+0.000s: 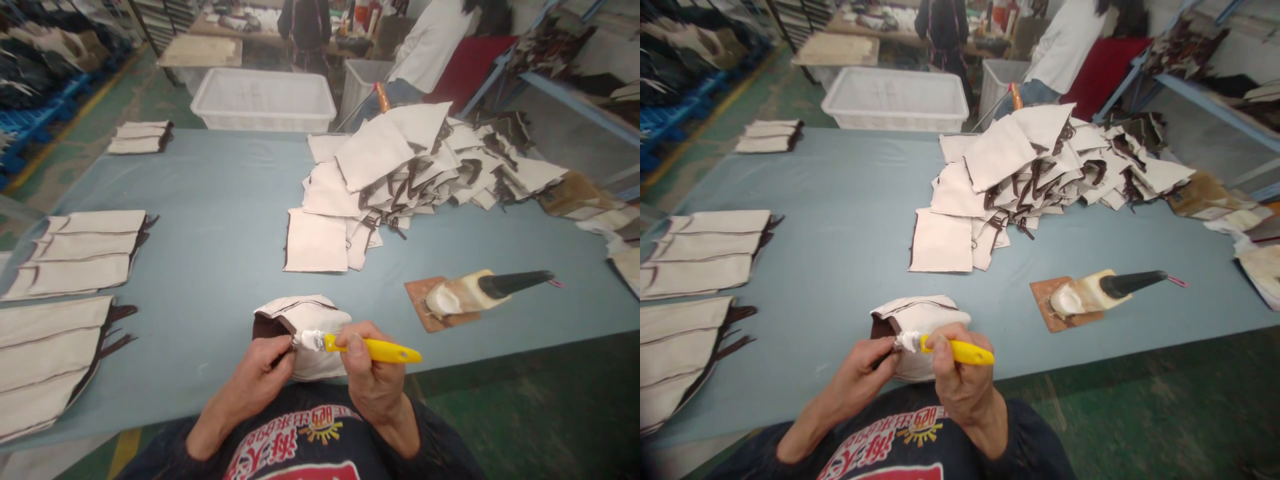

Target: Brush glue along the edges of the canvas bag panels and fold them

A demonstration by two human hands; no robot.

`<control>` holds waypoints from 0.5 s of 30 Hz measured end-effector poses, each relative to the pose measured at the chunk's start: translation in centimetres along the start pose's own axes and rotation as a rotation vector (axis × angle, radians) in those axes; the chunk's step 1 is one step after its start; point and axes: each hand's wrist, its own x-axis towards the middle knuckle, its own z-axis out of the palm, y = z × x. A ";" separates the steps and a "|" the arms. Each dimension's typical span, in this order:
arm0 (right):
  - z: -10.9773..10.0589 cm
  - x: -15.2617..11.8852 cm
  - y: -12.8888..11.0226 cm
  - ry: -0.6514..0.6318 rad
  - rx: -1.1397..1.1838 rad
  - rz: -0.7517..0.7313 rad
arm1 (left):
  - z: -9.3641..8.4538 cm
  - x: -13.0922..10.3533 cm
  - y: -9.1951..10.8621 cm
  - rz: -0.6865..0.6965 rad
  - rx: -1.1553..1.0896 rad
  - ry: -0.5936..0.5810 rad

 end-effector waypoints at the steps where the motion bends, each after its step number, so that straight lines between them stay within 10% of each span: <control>1: 0.3 0.0 -0.2 -0.026 0.037 -0.003 | 0.0 -0.1 0.2 0.004 0.008 -0.001; 9: 1.0 0.8 -0.7 0.236 0.228 0.138 | 0.2 -0.9 0.1 -0.038 -0.004 0.112; 15: 0.5 0.1 -1.6 0.056 0.316 0.159 | 0.3 -1.3 0.1 -0.023 -0.041 0.142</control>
